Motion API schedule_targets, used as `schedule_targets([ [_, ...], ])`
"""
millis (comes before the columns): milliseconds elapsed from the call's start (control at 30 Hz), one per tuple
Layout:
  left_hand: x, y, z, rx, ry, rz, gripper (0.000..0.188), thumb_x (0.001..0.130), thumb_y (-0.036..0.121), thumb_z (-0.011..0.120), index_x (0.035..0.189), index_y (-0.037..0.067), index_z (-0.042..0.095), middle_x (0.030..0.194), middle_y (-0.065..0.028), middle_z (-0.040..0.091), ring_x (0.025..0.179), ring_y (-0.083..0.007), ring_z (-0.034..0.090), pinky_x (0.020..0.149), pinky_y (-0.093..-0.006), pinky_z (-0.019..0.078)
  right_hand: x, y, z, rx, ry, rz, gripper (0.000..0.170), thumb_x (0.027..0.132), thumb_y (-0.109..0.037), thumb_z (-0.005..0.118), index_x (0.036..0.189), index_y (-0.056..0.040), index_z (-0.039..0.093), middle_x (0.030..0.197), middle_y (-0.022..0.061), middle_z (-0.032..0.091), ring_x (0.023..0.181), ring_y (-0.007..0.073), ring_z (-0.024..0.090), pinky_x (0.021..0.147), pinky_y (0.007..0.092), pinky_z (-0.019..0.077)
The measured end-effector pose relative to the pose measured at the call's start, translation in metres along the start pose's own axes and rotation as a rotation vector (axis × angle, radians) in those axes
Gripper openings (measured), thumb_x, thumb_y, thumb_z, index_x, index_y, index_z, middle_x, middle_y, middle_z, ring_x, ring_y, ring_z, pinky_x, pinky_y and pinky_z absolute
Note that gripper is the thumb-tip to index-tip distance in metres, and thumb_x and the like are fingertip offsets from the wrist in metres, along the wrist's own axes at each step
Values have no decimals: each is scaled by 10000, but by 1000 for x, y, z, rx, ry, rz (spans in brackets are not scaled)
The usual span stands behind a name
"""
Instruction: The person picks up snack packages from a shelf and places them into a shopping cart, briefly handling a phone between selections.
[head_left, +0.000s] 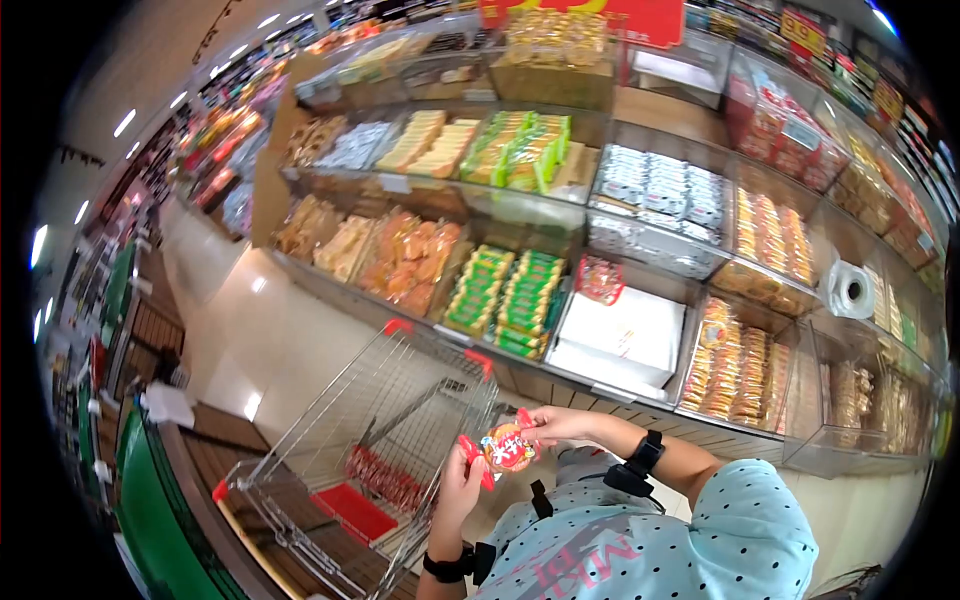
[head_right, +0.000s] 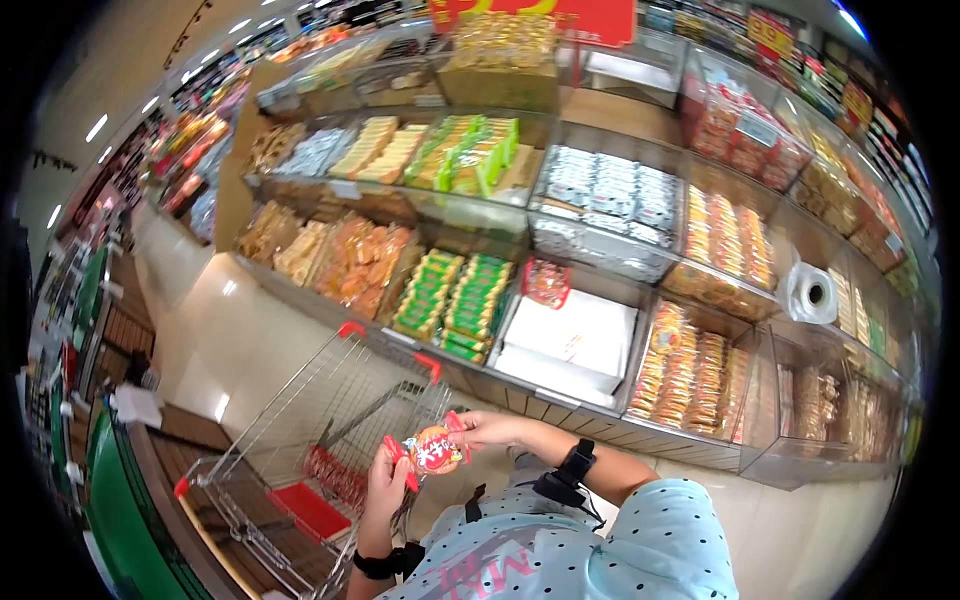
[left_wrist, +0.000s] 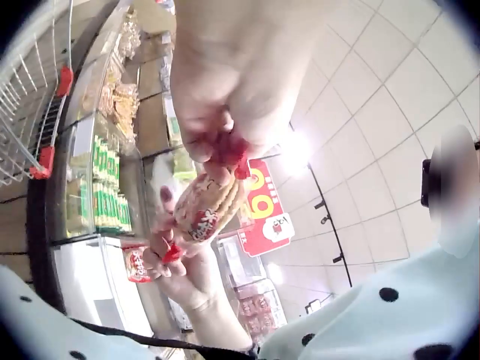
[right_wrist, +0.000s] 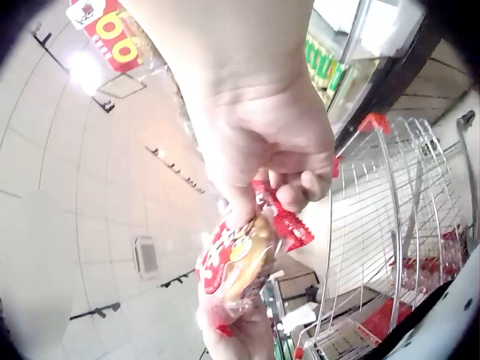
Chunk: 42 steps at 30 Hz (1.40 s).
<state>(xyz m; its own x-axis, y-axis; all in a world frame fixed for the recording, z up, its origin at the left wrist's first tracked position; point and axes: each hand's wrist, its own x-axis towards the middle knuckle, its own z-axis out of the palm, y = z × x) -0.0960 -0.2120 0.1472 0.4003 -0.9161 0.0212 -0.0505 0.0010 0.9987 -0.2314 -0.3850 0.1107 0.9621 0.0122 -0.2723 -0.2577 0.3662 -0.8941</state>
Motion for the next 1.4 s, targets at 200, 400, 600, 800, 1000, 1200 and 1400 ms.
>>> schedule_targets([
  [200,77,-36,45,4,-85,-43,150,810,59,439,954,35,402,833,-34,495,705,-65,467,589,-181,365,-46,12,-94,36,529,-152,238,747,-140,580,955,-41,520,813,-9,547,709,39,485,595,184,412],
  [400,96,-47,51,27,-42,-152,187,832,107,404,1006,39,407,925,-49,522,758,-94,514,607,-187,378,-68,16,-191,-567,1336,-208,243,692,-169,634,859,-22,539,608,41,539,530,80,507,466,225,416],
  [600,51,-85,19,27,213,-317,176,828,111,399,990,50,428,905,-58,526,739,-111,518,589,-205,389,-38,53,-262,-744,1522,-285,248,632,-155,662,783,-18,521,661,99,543,508,181,521,478,275,418],
  [800,17,-107,6,-19,411,-446,177,831,126,392,986,43,419,898,-77,524,725,-133,526,573,-218,393,-24,51,-263,-584,1567,-234,279,664,-190,627,821,-16,475,696,143,522,604,289,506,548,346,410],
  [1000,17,-105,21,40,423,-452,200,834,131,390,1010,38,409,900,-84,523,727,-146,537,573,-224,402,-25,50,-272,-825,1606,-270,247,676,-138,618,828,-17,465,682,150,532,589,310,519,533,351,412],
  [1200,18,-102,23,67,402,-490,205,834,140,399,1011,36,408,900,-85,525,717,-145,545,561,-224,408,-22,54,-278,-772,1617,-255,291,678,-133,619,880,-23,441,675,160,546,596,310,532,525,353,417],
  [1400,10,-111,17,94,361,-491,191,836,146,397,993,38,412,882,-78,537,710,-142,546,560,-229,410,-17,54,-278,-734,1600,-235,313,685,-125,609,908,-33,409,673,172,543,597,327,529,518,363,417],
])
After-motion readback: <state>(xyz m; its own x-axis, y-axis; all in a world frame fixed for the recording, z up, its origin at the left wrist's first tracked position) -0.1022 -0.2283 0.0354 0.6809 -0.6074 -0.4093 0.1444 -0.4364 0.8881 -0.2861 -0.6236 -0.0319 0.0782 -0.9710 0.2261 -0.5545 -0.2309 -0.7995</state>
